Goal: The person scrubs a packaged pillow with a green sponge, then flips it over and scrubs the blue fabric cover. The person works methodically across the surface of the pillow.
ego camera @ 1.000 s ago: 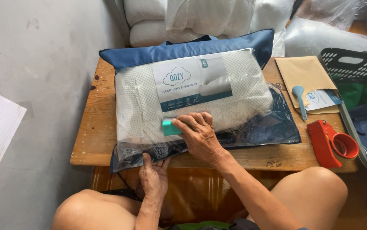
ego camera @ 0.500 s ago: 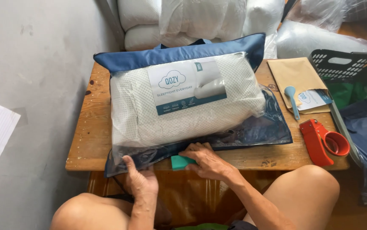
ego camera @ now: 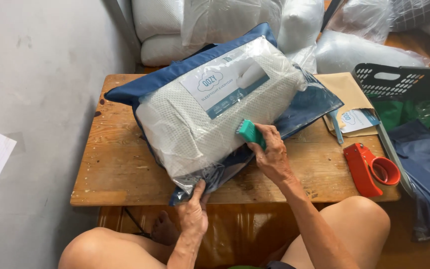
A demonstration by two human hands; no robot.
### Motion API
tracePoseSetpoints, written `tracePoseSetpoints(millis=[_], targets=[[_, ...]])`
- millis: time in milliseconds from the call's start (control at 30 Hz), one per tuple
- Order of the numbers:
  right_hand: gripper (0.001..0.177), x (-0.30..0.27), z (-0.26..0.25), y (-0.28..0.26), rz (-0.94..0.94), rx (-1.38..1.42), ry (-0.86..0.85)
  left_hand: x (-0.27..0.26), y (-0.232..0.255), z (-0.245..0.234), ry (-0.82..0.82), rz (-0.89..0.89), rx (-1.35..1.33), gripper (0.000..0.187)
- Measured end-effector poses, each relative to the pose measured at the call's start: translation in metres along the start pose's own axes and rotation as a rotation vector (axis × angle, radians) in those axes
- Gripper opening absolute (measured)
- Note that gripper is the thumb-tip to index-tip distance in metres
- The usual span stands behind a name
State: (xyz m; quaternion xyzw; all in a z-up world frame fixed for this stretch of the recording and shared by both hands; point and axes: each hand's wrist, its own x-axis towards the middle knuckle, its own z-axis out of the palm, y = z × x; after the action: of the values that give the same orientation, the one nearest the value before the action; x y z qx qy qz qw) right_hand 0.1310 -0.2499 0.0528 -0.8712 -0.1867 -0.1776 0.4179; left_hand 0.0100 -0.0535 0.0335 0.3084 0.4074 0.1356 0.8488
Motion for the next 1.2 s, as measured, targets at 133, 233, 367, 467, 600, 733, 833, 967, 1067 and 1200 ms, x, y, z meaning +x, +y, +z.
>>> tracePoseSetpoints(millis=[133,233,367,467,600,733,833,967,1067,1200], targets=[[0.053,0.002,-0.008,-0.055,-0.151,-0.093,-0.007,-0.005,0.008,-0.017,-0.020,-0.037,-0.058,0.073],[0.040,0.008,0.016,-0.084,-0.374,-0.127,0.096,-0.014,0.019,-0.022,-0.018,0.112,0.015,0.060],[0.035,-0.002,0.060,-0.095,-0.549,-0.242,0.047,-0.014,0.002,-0.044,0.068,0.070,0.063,0.045],[0.027,-0.023,0.069,-0.097,-0.624,-0.270,0.008,0.002,-0.015,-0.071,0.111,0.017,0.079,0.030],[0.028,-0.067,0.085,-0.067,-0.611,-0.276,-0.161,-0.011,-0.011,-0.068,0.093,-0.077,0.110,0.040],[0.053,-0.070,0.084,-0.057,-0.504,-0.263,-0.394,-0.011,-0.009,-0.075,0.116,-0.101,0.135,0.040],[0.051,-0.064,0.076,-0.059,-0.421,-0.298,-0.675,0.014,-0.019,-0.098,0.101,-0.007,0.128,0.037],[0.050,-0.053,0.053,-0.072,-0.329,-0.308,-0.983,0.033,-0.030,-0.120,0.046,0.213,0.237,0.021],[0.051,-0.042,0.023,-0.101,-0.255,-0.213,-1.078,0.027,-0.036,-0.124,-0.004,0.297,0.307,0.026],[0.054,-0.040,0.029,-0.110,-0.433,-0.017,-0.366,-0.018,-0.031,-0.099,-0.049,0.136,0.280,0.042]])
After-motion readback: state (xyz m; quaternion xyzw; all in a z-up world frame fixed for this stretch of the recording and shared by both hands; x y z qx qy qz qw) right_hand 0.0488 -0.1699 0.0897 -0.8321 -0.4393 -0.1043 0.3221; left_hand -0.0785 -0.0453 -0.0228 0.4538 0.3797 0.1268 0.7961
